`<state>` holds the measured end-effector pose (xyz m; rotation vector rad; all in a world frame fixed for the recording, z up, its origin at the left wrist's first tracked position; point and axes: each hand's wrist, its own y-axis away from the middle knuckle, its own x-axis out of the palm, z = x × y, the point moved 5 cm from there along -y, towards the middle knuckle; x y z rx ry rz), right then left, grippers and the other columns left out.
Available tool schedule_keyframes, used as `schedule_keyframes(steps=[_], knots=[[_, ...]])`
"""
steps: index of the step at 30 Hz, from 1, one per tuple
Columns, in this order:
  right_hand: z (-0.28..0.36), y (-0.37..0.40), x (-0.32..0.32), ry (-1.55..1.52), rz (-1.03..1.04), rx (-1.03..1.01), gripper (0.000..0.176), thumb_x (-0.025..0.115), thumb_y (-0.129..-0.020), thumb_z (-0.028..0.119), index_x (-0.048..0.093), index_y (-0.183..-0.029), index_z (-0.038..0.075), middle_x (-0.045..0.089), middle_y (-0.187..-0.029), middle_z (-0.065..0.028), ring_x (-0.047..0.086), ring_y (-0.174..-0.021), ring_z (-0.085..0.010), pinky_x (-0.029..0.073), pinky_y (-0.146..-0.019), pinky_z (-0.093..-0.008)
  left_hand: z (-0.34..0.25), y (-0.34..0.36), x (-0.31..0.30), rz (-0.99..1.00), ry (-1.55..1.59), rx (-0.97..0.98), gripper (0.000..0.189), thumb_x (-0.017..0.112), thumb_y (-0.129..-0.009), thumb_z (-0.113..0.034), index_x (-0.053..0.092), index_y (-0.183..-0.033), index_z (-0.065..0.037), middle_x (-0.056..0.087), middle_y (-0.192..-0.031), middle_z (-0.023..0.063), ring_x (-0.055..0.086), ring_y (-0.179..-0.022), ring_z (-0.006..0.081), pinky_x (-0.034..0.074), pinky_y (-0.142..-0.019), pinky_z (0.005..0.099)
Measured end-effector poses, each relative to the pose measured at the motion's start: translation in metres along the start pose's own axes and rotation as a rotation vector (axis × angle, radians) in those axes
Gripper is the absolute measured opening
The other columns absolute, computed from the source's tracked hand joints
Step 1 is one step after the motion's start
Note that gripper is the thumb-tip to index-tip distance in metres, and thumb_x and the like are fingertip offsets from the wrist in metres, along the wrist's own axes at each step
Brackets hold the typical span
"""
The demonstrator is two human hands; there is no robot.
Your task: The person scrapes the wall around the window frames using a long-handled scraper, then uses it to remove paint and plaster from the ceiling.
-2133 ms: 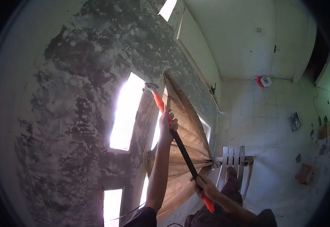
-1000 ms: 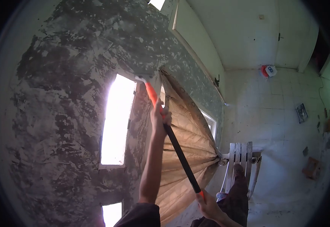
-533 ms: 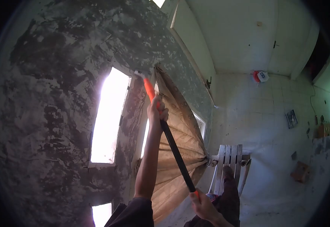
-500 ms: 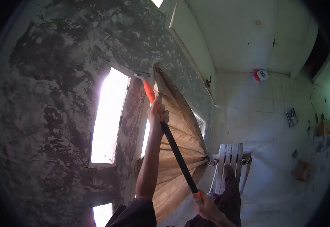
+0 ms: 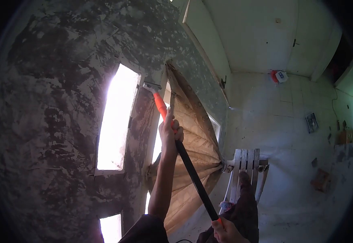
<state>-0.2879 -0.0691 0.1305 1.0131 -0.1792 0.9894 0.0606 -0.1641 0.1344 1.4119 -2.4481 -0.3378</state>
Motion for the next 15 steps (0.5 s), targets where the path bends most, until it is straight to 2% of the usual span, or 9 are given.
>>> schedule_keyframes(steps=[2, 6, 8, 10, 12, 13, 15], knots=[[0.018, 0.002, 0.012, 0.017, 0.097, 0.201, 0.031, 0.041, -0.1, 0.039, 0.043, -0.089, 0.009, 0.04, -0.055, 0.0021, 0.039, -0.039, -0.0059, 0.032, -0.036, -0.0217, 0.0, -0.014, 0.004, 0.018, 0.01, -0.006, 0.037, 0.053, -0.094, -0.045, 0.039, -0.081, -0.014, 0.029, -0.052, -0.0064, 0.03, -0.036, 0.0047, 0.025, -0.034, 0.0239], [0.009, -0.021, 0.002, -0.022, 0.116, 0.12, 0.032, 0.043, -0.099, 0.04, 0.043, -0.089, 0.01, 0.04, -0.057, 0.0025, 0.037, -0.04, -0.0055, 0.031, -0.036, -0.0223, 0.0, -0.029, 0.013, 0.049, -0.022, 0.075, 0.037, 0.054, -0.094, -0.042, 0.037, -0.077, -0.014, 0.03, -0.052, -0.0066, 0.03, -0.035, 0.0047, 0.025, -0.033, 0.0243], [-0.006, -0.001, -0.014, -0.041, 0.091, 0.166, 0.034, 0.043, -0.099, 0.041, 0.043, -0.088, 0.009, 0.039, -0.055, 0.0021, 0.037, -0.039, -0.0061, 0.032, -0.035, -0.0233, 0.008, -0.003, 0.008, -0.042, 0.048, 0.012, 0.031, 0.057, -0.093, -0.037, 0.045, -0.081, -0.012, 0.032, -0.053, -0.0067, 0.027, -0.036, 0.0045, 0.022, -0.034, 0.0243], [0.013, -0.006, -0.009, 0.02, 0.054, 0.196, 0.035, 0.044, -0.099, 0.042, 0.044, -0.088, 0.009, 0.039, -0.055, 0.0022, 0.037, -0.039, -0.0062, 0.032, -0.035, -0.024, 0.013, -0.018, 0.008, -0.051, 0.034, -0.003, 0.031, 0.057, -0.093, -0.038, 0.044, -0.081, -0.012, 0.031, -0.052, -0.0071, 0.027, -0.036, 0.0044, 0.022, -0.034, 0.024], [0.013, -0.017, -0.006, 0.02, 0.119, 0.24, 0.037, 0.045, -0.098, 0.044, 0.048, -0.091, 0.008, 0.043, -0.06, 0.0032, 0.044, -0.05, -0.0047, 0.035, -0.046, -0.0219, 0.002, -0.027, 0.015, -0.018, -0.02, 0.069, 0.034, 0.056, -0.094, -0.037, 0.037, -0.077, -0.014, 0.03, -0.052, -0.0065, 0.029, -0.036, 0.0051, 0.025, -0.033, 0.0248], [0.006, -0.013, -0.009, 0.021, 0.102, 0.228, 0.039, 0.047, -0.096, 0.047, 0.047, -0.085, 0.009, 0.043, -0.058, 0.0038, 0.044, -0.05, -0.0043, 0.035, -0.045, -0.0216, 0.0, -0.023, 0.014, -0.013, 0.001, 0.048, 0.034, 0.057, -0.094, -0.037, 0.037, -0.076, -0.014, 0.03, -0.052, -0.0063, 0.029, -0.036, 0.0055, 0.025, -0.033, 0.0253], [0.01, -0.003, -0.018, 0.077, 0.071, 0.181, 0.041, 0.048, -0.096, 0.048, 0.046, -0.082, 0.01, 0.043, -0.058, 0.0038, 0.043, -0.048, -0.0043, 0.035, -0.044, -0.0216, 0.0, -0.008, 0.014, -0.043, -0.001, 0.02, 0.036, 0.057, -0.094, -0.038, 0.036, -0.076, -0.014, 0.03, -0.051, -0.006, 0.029, -0.036, 0.0056, 0.025, -0.033, 0.0252]])
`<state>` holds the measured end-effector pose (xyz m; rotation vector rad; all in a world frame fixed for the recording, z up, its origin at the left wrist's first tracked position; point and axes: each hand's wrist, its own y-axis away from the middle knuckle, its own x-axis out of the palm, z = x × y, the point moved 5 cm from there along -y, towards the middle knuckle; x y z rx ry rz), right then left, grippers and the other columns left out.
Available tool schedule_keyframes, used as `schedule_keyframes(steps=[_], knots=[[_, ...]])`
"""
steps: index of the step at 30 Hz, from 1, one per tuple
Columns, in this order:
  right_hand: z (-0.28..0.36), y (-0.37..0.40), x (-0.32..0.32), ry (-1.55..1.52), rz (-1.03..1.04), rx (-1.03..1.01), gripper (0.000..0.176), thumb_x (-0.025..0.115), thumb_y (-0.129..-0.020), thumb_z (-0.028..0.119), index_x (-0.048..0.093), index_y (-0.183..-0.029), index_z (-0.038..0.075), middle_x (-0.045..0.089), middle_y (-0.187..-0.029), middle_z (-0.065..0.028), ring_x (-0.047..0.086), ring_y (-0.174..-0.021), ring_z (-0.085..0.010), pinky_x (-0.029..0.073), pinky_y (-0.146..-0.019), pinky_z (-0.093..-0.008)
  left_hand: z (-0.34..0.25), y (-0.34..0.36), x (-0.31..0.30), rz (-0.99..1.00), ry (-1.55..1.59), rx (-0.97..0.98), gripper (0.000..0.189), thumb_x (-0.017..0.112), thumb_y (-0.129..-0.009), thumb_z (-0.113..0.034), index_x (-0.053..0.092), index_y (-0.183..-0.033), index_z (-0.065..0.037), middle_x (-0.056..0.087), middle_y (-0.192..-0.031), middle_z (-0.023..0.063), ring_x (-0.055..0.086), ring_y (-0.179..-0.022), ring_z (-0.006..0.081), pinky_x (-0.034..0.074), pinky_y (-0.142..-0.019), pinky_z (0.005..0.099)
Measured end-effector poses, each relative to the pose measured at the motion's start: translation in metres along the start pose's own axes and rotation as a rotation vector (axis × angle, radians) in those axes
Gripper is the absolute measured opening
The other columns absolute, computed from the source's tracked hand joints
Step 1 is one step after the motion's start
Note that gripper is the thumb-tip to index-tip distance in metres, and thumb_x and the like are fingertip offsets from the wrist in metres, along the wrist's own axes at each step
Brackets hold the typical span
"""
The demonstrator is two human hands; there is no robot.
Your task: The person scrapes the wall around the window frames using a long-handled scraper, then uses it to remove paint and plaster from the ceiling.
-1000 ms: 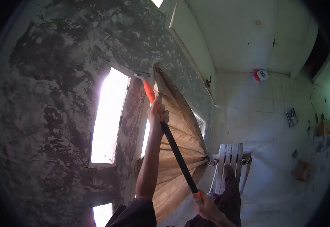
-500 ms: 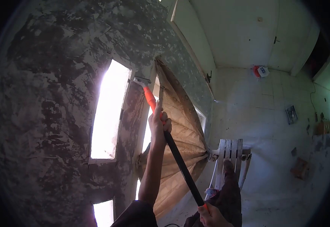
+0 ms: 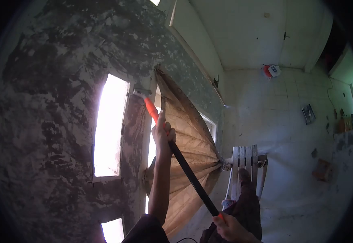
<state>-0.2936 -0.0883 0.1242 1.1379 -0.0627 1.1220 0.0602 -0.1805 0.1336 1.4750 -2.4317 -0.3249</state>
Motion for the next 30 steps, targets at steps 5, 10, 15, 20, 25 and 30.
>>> schedule_keyframes(steps=[5, 10, 15, 20, 25, 30], knots=[[-0.009, -0.025, -0.029, 0.093, -0.049, -0.043, 0.044, 0.047, -0.095, 0.05, 0.048, -0.082, 0.008, 0.046, -0.06, 0.0025, 0.045, -0.05, -0.0047, 0.037, -0.046, -0.022, 0.016, -0.016, 0.004, 0.005, 0.102, 0.058, 0.032, 0.059, -0.092, -0.036, 0.04, -0.078, -0.014, 0.028, -0.051, -0.0071, 0.025, -0.035, 0.0048, 0.02, -0.032, 0.0235], [-0.019, -0.039, -0.057, 0.188, -0.052, -0.102, 0.043, 0.047, -0.096, 0.048, 0.051, -0.089, 0.005, 0.047, -0.063, 0.0021, 0.046, -0.055, -0.005, 0.039, -0.05, -0.0233, 0.02, -0.014, 0.01, -0.012, 0.056, 0.104, 0.034, 0.055, -0.094, -0.038, 0.038, -0.076, -0.014, 0.028, -0.05, -0.0065, 0.027, -0.034, 0.0049, 0.023, -0.031, 0.0236], [-0.036, -0.055, -0.07, 0.225, -0.02, -0.146, 0.04, 0.048, -0.097, 0.044, 0.051, -0.089, 0.005, 0.046, -0.064, 0.0029, 0.046, -0.057, -0.0057, 0.039, -0.053, -0.0234, 0.026, -0.007, 0.007, -0.033, 0.037, 0.143, 0.034, 0.056, -0.093, -0.041, 0.043, -0.077, -0.014, 0.026, -0.048, -0.0066, 0.024, -0.033, 0.0057, 0.02, -0.03, 0.0237], [-0.039, -0.079, -0.088, 0.215, -0.032, -0.181, 0.044, 0.047, -0.096, 0.048, 0.059, -0.095, 0.005, 0.045, -0.062, 0.005, 0.041, -0.052, -0.0033, 0.036, -0.049, -0.0207, 0.036, -0.015, 0.01, -0.061, -0.017, 0.203, 0.035, 0.051, -0.096, -0.038, 0.038, -0.076, -0.013, 0.028, -0.05, -0.0055, 0.028, -0.034, 0.0052, 0.027, -0.028, 0.0231], [-0.035, -0.076, -0.08, 0.242, 0.01, -0.16, 0.047, 0.045, -0.096, 0.051, 0.057, -0.09, 0.006, 0.047, -0.064, 0.004, 0.044, -0.054, -0.0044, 0.037, -0.05, -0.0216, 0.035, -0.022, 0.007, -0.055, -0.046, 0.163, 0.031, 0.055, -0.093, -0.039, 0.045, -0.082, -0.012, 0.027, -0.049, -0.0058, 0.028, -0.033, 0.006, 0.026, -0.03, 0.0241], [-0.019, -0.06, -0.073, 0.261, -0.013, -0.259, 0.043, 0.045, -0.098, 0.045, 0.052, -0.084, 0.004, 0.045, -0.063, 0.0022, 0.045, -0.059, -0.0073, 0.04, -0.055, -0.0273, 0.033, -0.014, 0.003, -0.06, -0.063, 0.183, 0.037, 0.054, -0.094, -0.043, 0.043, -0.077, -0.011, 0.028, -0.05, -0.006, 0.027, -0.034, 0.0048, 0.024, -0.03, 0.0229]])
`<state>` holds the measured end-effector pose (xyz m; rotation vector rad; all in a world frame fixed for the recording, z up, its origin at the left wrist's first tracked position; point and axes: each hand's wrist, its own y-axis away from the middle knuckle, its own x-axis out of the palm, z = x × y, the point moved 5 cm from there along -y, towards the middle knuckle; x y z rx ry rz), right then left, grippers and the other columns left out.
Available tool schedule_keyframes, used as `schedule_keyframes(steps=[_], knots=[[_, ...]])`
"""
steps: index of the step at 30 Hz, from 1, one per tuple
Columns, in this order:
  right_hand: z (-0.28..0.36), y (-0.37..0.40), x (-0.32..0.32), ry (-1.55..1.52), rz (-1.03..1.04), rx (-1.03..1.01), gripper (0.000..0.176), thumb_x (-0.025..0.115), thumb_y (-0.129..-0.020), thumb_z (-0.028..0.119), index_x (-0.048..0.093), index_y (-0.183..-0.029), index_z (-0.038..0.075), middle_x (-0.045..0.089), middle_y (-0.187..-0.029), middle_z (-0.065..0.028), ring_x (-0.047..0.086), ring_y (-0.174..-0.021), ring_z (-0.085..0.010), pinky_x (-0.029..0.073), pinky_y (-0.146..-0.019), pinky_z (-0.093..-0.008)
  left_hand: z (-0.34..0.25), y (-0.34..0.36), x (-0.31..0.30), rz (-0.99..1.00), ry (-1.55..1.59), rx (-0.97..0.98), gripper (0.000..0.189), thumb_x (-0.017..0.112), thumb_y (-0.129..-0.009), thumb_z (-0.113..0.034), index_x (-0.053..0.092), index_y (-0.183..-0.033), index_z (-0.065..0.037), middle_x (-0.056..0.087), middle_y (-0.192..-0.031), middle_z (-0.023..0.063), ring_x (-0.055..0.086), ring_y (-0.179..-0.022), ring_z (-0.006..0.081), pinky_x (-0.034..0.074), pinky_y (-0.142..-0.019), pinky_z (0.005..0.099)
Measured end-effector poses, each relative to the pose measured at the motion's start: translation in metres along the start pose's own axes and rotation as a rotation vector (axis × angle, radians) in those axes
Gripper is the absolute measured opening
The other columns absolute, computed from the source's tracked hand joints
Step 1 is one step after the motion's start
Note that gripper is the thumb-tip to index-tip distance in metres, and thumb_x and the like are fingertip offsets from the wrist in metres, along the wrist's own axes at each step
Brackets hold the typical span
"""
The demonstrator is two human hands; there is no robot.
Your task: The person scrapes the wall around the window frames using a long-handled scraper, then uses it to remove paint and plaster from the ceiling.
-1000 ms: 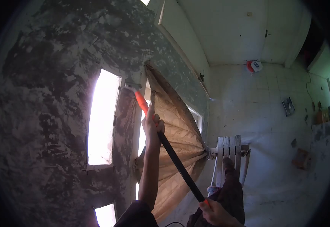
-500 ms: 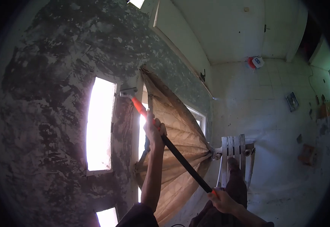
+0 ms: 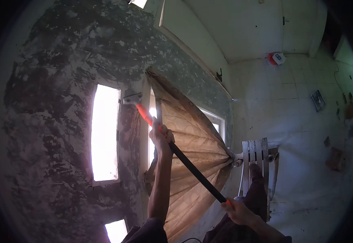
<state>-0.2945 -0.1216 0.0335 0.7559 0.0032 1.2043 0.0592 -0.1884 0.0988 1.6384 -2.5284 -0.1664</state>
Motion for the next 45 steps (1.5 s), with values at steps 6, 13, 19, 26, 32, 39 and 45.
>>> schedule_keyframes(steps=[6, 13, 19, 26, 32, 39, 45], knots=[[-0.003, -0.004, -0.013, -0.018, 0.024, 0.037, 0.043, 0.045, -0.098, 0.046, 0.052, -0.086, 0.005, 0.045, -0.061, 0.0025, 0.046, -0.056, -0.0065, 0.04, -0.053, -0.0258, 0.003, -0.013, 0.005, 0.01, 0.036, 0.012, 0.038, 0.054, -0.093, -0.044, 0.042, -0.077, -0.012, 0.027, -0.049, -0.0061, 0.026, -0.033, 0.0055, 0.024, -0.03, 0.0242], [-0.004, -0.011, -0.027, 0.008, 0.009, 0.035, 0.046, 0.046, -0.096, 0.049, 0.053, -0.085, 0.006, 0.046, -0.062, 0.0032, 0.045, -0.056, -0.0058, 0.04, -0.053, -0.0248, 0.004, -0.013, 0.015, -0.029, 0.027, 0.034, 0.038, 0.055, -0.093, -0.043, 0.039, -0.075, -0.012, 0.028, -0.049, -0.0054, 0.028, -0.034, 0.0055, 0.024, -0.03, 0.0242], [-0.012, -0.022, -0.028, 0.068, -0.028, -0.02, 0.048, 0.047, -0.095, 0.052, 0.054, -0.085, 0.005, 0.047, -0.062, 0.0021, 0.046, -0.057, -0.0072, 0.041, -0.055, -0.0267, 0.002, -0.016, 0.013, -0.016, 0.036, 0.004, 0.039, 0.057, -0.092, -0.044, 0.042, -0.077, -0.011, 0.028, -0.05, -0.0058, 0.027, -0.035, 0.0053, 0.023, -0.031, 0.0233], [0.012, -0.014, -0.039, 0.066, -0.017, 0.048, 0.048, 0.044, -0.097, 0.05, 0.054, -0.082, 0.005, 0.046, -0.062, 0.0022, 0.046, -0.058, -0.0066, 0.04, -0.055, -0.0248, 0.006, -0.016, 0.017, -0.051, 0.085, 0.034, 0.038, 0.056, -0.093, -0.041, 0.042, -0.074, -0.011, 0.028, -0.051, -0.0051, 0.027, -0.036, 0.0047, 0.023, -0.032, 0.0233], [0.004, -0.017, -0.044, 0.095, -0.003, 0.02, 0.047, 0.044, -0.097, 0.049, 0.053, -0.079, 0.006, 0.045, -0.062, 0.0037, 0.045, -0.058, -0.0061, 0.039, -0.053, -0.0248, 0.006, -0.019, 0.024, -0.068, 0.093, 0.071, 0.038, 0.057, -0.093, -0.041, 0.042, -0.076, -0.011, 0.027, -0.05, -0.0052, 0.025, -0.035, 0.0051, 0.021, -0.032, 0.0241], [0.006, -0.013, -0.032, 0.023, 0.011, 0.044, 0.044, 0.045, -0.097, 0.049, 0.053, -0.082, 0.007, 0.045, -0.063, 0.0037, 0.044, -0.056, -0.0053, 0.039, -0.053, -0.0234, 0.002, -0.022, 0.022, -0.056, 0.091, 0.069, 0.038, 0.059, -0.092, -0.041, 0.043, -0.076, -0.011, 0.028, -0.051, -0.0062, 0.024, -0.037, 0.0037, 0.018, -0.033, 0.0226], [0.007, -0.007, -0.036, 0.011, 0.02, 0.095, 0.044, 0.045, -0.097, 0.049, 0.052, -0.081, 0.008, 0.045, -0.062, 0.0038, 0.044, -0.056, -0.0054, 0.039, -0.053, -0.0236, 0.006, -0.013, 0.014, -0.087, 0.107, 0.023, 0.039, 0.06, -0.091, -0.044, 0.044, -0.077, -0.011, 0.028, -0.052, -0.0065, 0.025, -0.038, 0.0036, 0.022, -0.035, 0.0214]])
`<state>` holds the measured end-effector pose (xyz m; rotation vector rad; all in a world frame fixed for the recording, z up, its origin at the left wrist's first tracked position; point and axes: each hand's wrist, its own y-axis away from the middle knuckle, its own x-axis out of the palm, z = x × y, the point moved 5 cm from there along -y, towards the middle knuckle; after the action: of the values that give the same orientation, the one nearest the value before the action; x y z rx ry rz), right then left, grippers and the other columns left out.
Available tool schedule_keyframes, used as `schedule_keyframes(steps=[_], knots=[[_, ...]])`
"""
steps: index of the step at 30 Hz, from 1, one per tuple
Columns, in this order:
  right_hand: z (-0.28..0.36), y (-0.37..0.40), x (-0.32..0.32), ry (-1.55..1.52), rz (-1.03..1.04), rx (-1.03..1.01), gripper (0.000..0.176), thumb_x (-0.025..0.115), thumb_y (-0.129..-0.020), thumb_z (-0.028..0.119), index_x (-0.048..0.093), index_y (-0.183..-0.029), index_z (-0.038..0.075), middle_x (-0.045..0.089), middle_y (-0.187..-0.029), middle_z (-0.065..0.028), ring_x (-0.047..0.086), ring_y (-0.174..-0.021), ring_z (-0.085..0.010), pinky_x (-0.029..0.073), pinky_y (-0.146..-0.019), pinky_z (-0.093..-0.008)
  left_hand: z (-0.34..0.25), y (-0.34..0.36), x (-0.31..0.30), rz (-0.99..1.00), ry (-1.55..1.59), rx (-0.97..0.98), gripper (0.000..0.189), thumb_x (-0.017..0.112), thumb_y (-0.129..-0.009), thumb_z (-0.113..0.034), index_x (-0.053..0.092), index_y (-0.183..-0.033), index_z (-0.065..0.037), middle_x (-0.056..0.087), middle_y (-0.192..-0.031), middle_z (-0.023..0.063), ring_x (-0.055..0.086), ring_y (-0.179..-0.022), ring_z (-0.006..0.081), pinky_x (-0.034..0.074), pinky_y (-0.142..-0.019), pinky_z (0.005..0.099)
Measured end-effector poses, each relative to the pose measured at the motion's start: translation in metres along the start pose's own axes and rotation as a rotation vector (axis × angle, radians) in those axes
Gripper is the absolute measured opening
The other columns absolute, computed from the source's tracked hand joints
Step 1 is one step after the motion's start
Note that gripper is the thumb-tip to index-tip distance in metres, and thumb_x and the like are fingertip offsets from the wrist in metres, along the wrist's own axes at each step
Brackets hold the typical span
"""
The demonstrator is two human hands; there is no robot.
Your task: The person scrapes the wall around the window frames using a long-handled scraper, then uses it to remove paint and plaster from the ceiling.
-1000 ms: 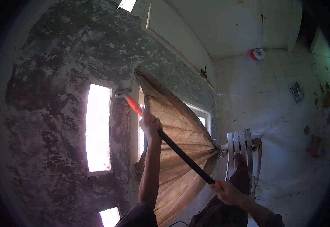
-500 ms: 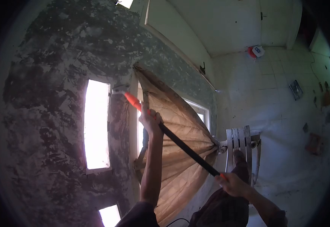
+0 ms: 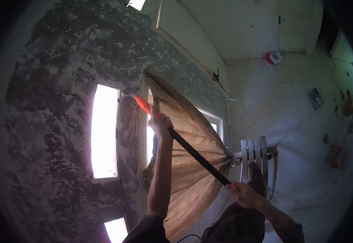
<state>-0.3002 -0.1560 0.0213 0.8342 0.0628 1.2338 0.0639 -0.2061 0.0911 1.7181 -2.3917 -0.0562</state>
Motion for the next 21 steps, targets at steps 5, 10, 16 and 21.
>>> schedule_keyframes(steps=[5, 10, 16, 21], knots=[[-0.003, -0.006, -0.013, 0.008, -0.013, -0.039, 0.047, 0.045, -0.096, 0.051, 0.052, -0.082, 0.007, 0.046, -0.063, 0.0038, 0.043, -0.057, -0.0049, 0.039, -0.053, -0.0237, -0.004, 0.0, 0.002, 0.008, 0.01, 0.011, 0.036, 0.056, -0.093, -0.041, 0.044, -0.078, -0.01, 0.029, -0.051, -0.0058, 0.026, -0.037, 0.005, 0.022, -0.033, 0.0224], [0.001, -0.028, -0.007, 0.011, -0.003, -0.08, 0.048, 0.045, -0.096, 0.051, 0.056, -0.09, 0.005, 0.045, -0.063, 0.0042, 0.044, -0.059, -0.0045, 0.039, -0.053, -0.0234, -0.012, -0.015, 0.017, 0.026, 0.012, 0.048, 0.035, 0.055, -0.094, -0.039, 0.044, -0.078, -0.011, 0.028, -0.05, -0.0067, 0.024, -0.036, 0.0035, 0.019, -0.032, 0.0213], [0.012, -0.015, -0.008, 0.014, 0.003, -0.059, 0.045, 0.044, -0.097, 0.049, 0.054, -0.086, 0.007, 0.044, -0.065, 0.0045, 0.043, -0.058, -0.006, 0.039, -0.055, -0.0247, -0.02, -0.01, 0.023, 0.022, -0.012, 0.078, 0.038, 0.057, -0.092, -0.043, 0.043, -0.077, -0.011, 0.027, -0.05, -0.006, 0.025, -0.036, 0.0046, 0.022, -0.032, 0.0231], [0.02, -0.004, -0.005, 0.016, 0.02, -0.014, 0.046, 0.043, -0.097, 0.05, 0.053, -0.083, 0.007, 0.045, -0.064, 0.0042, 0.044, -0.057, -0.006, 0.04, -0.055, -0.0242, -0.015, -0.008, 0.013, 0.035, -0.029, 0.025, 0.04, 0.057, -0.092, -0.044, 0.041, -0.076, -0.011, 0.028, -0.05, -0.005, 0.027, -0.036, 0.0054, 0.023, -0.033, 0.024]])
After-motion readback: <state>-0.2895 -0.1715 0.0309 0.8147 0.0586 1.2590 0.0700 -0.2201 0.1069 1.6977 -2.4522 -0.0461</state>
